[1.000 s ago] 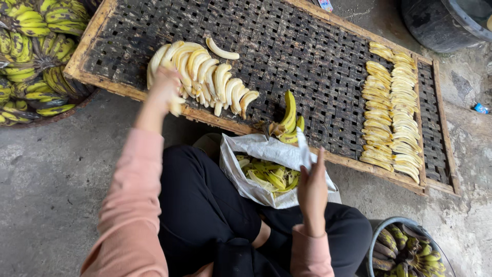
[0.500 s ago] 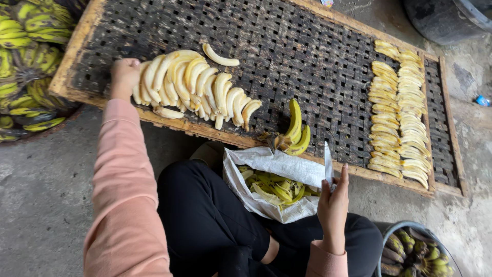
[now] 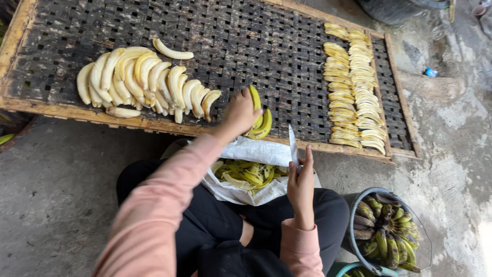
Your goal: The person sits on the floor and peels bananas with a knife, cutting the peel and pulling it off by hand. Peeled bananas are placed on a slatted wooden drying rack, and discarded peels are dropped into a white sack on the lap; unpeeled bananas are taken from buckets beside them.
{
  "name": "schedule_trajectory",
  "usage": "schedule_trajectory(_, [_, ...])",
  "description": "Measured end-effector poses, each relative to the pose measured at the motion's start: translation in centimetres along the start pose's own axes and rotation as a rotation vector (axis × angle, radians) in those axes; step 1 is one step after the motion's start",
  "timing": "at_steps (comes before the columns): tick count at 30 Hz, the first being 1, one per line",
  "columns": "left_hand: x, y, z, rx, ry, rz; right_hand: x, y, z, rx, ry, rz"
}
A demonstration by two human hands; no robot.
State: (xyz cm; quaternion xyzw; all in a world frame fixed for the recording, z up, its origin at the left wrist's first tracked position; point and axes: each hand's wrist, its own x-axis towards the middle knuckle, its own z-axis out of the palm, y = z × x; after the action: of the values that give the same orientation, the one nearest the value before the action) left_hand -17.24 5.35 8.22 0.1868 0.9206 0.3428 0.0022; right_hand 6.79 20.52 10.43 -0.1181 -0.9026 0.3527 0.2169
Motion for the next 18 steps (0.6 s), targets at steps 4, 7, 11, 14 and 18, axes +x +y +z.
schedule_trajectory(4, [2.2, 3.4, 8.8, 0.283, -0.018, -0.332, -0.6, 0.6, -0.7, 0.040, -0.001, 0.071])
schedule_trajectory(7, [3.0, 3.6, 13.2, 0.317, 0.145, -0.490, -0.9, 1.2, -1.2, 0.057, 0.010, 0.052])
schedule_trajectory(11, [2.8, 3.8, 14.7, 0.165, 0.385, -0.325, -0.9, 2.0, -1.5, 0.100, 0.022, 0.041])
schedule_trajectory(14, [2.6, 4.1, 13.3, -0.257, 0.424, -0.222, -0.9, 2.7, -1.8, 0.127, 0.044, 0.047])
schedule_trajectory(18, [2.7, 2.7, 10.7, -1.078, 0.459, -0.272, -1.2, 3.4, -2.1, 0.174, 0.081, 0.065])
